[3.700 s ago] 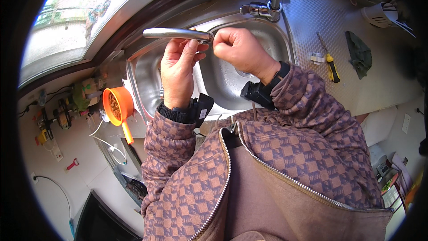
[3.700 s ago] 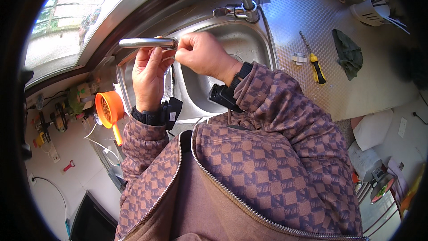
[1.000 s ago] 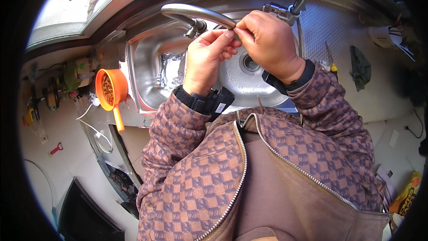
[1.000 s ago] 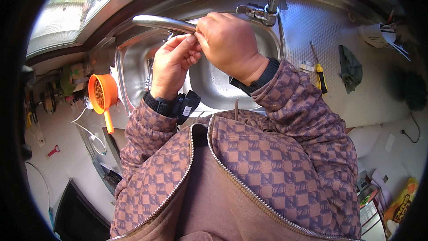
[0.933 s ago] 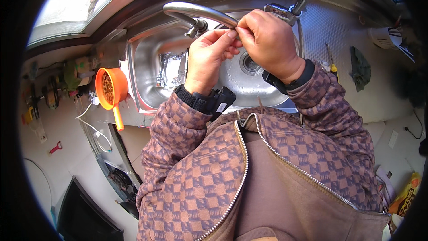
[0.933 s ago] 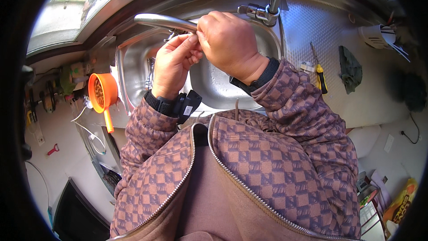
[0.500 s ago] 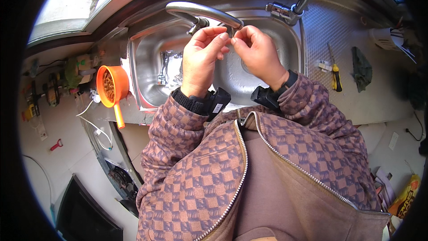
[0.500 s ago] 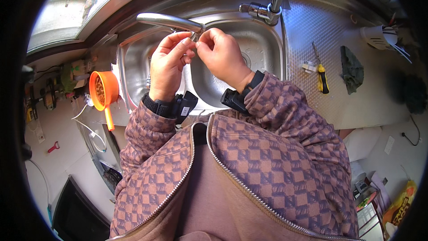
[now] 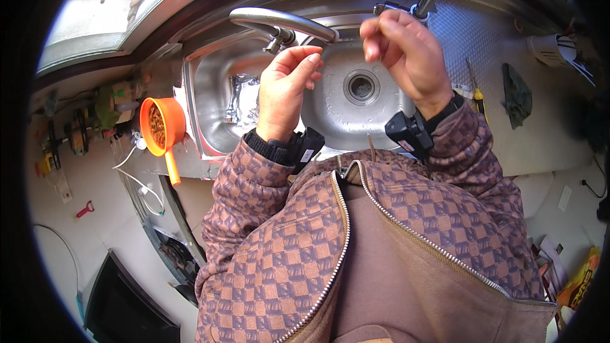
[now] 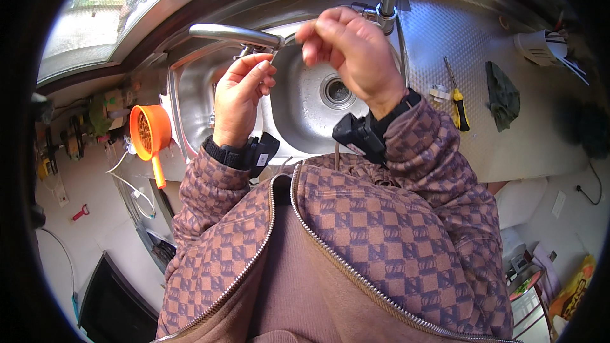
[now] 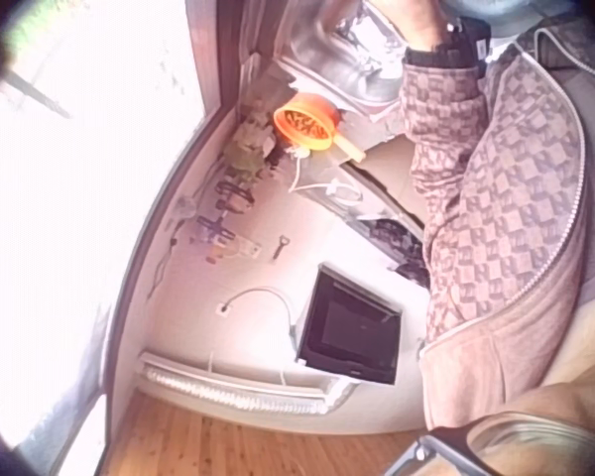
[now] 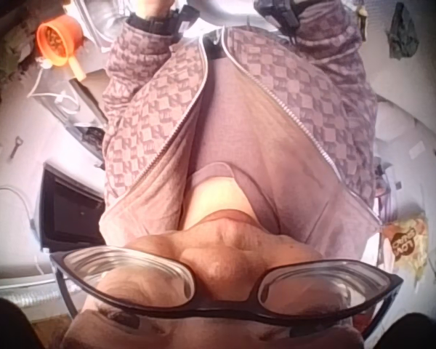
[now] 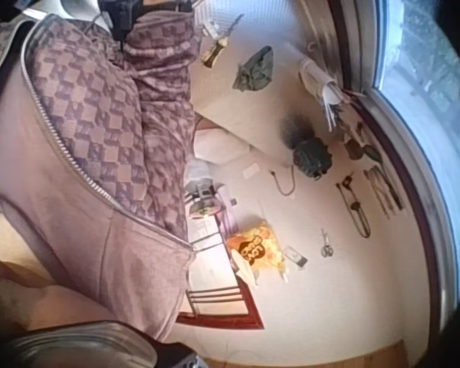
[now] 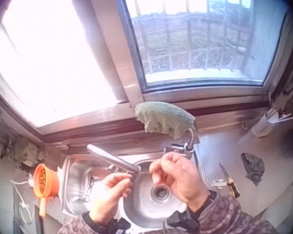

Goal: The person disassembles a kitchen faucet aerator using a screwdriver, removes a small internal component, and reassembles the aerator onto the faucet. The person repeatedly tightens the aerator with the screwdriver and checks the fit.

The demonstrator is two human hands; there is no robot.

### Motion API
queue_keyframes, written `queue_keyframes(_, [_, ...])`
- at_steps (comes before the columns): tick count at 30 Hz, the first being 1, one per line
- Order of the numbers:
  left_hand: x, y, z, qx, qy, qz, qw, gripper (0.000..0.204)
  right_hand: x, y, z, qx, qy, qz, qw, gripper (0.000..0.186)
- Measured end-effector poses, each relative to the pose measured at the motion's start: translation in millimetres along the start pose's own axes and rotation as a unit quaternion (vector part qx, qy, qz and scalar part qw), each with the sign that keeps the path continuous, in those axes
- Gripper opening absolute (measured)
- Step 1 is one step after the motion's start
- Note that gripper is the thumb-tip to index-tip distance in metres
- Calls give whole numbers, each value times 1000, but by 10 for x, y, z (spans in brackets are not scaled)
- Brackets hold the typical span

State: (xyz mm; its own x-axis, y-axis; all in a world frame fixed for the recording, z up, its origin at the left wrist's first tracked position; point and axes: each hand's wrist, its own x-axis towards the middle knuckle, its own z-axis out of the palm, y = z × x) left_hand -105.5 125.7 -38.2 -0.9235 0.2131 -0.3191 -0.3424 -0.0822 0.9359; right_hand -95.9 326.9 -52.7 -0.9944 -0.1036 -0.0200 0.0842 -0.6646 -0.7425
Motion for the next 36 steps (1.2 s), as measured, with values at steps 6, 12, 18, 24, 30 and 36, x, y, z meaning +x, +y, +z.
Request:
queue_keyframes(6, [-2,-21,-38,-10,4,11,1000,19,-17,241,68,-133,-60,170,975,11])
queue_keyframes(12, [-35,-30,-132,-18,10,10,1000,19,394,384,-14,-8,37,48,998,17])
queue_keyframes(18, [-39,-96,-154,-35,13,2,999,18,127,-41,-247,221,-109,24,969,26])
queue_keyframes(24, [-17,-120,-98,-24,3,1,1000,18,-1,190,-125,-12,-115,179,977,21])
queue_keyframes(30, [-48,-62,-150,-8,21,-4,1000,17,424,231,-39,114,-65,67,989,31])
queue_keyframes(36, [-61,-119,-175,-25,27,-8,999,17,176,-62,-211,131,-245,35,960,30])
